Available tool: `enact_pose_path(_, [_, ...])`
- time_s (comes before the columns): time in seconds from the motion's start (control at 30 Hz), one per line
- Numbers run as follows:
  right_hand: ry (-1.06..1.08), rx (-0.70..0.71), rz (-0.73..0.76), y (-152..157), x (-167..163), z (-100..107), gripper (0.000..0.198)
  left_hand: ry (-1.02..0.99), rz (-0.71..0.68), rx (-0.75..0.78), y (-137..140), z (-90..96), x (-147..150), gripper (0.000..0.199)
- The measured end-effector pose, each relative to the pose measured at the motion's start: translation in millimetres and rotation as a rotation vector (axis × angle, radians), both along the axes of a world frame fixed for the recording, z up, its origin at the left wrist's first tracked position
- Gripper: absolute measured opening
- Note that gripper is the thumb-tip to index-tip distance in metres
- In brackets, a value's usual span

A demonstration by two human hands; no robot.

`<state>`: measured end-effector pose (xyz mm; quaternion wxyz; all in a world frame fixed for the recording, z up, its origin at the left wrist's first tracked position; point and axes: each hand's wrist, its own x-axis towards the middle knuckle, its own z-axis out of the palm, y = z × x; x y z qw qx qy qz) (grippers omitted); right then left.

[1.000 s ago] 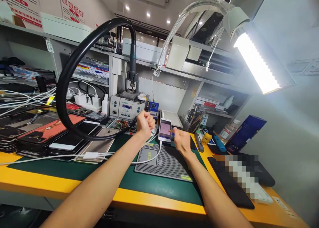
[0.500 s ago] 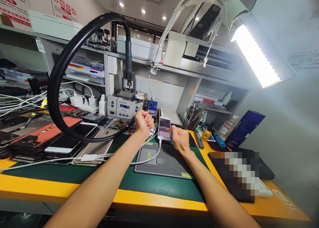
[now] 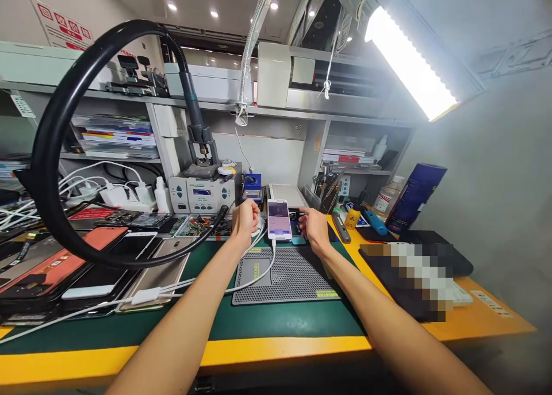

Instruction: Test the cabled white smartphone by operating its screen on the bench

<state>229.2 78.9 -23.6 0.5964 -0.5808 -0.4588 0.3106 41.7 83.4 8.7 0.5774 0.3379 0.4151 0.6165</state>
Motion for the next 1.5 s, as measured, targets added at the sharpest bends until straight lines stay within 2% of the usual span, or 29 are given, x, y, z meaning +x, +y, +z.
enact_pose_path(0.1, [0.189,-0.11,0.036,1.9,-4.0,1.6,0.027,0.119,0.034,-0.048,6.2,-9.2,0.8,0.006])
enact_pose_path(0.2, [0.302,-0.169,0.107,0.2,-8.4,6.3,0.023,0.193,0.011,-0.087,7.9,-12.0,2.4,0.009])
enact_pose_path(0.5, [0.46,-0.294,0.358,-5.1,-3.6,15.4,0.034,0.192,-0.208,-0.148,-6.6,-1.0,11.2,0.021])
enact_pose_path(0.7, [0.532,-0.225,0.391,-13.3,-5.3,26.1,0.035,0.078,-0.233,-0.145,-10.1,5.0,10.1,0.033])
enact_pose_path(0.87, [0.583,-0.166,0.423,-22.6,-12.6,33.9,0.038,-0.03,-0.284,-0.126,-13.8,10.6,11.6,0.036])
enact_pose_path(1.1, [0.586,-0.082,0.39,-25.4,-15.4,35.3,0.04,-0.11,-0.625,-0.113,-19.0,16.8,2.6,0.044])
enact_pose_path(1.27, [0.585,-0.032,0.44,-26.2,-14.2,36.1,0.041,-0.237,-0.663,-0.036,-14.0,16.2,-4.7,0.049])
enact_pose_path(1.5, [0.584,0.052,0.519,-30.6,-13.7,40.5,0.042,-0.279,-0.714,0.01,-11.2,17.3,-10.1,0.061])
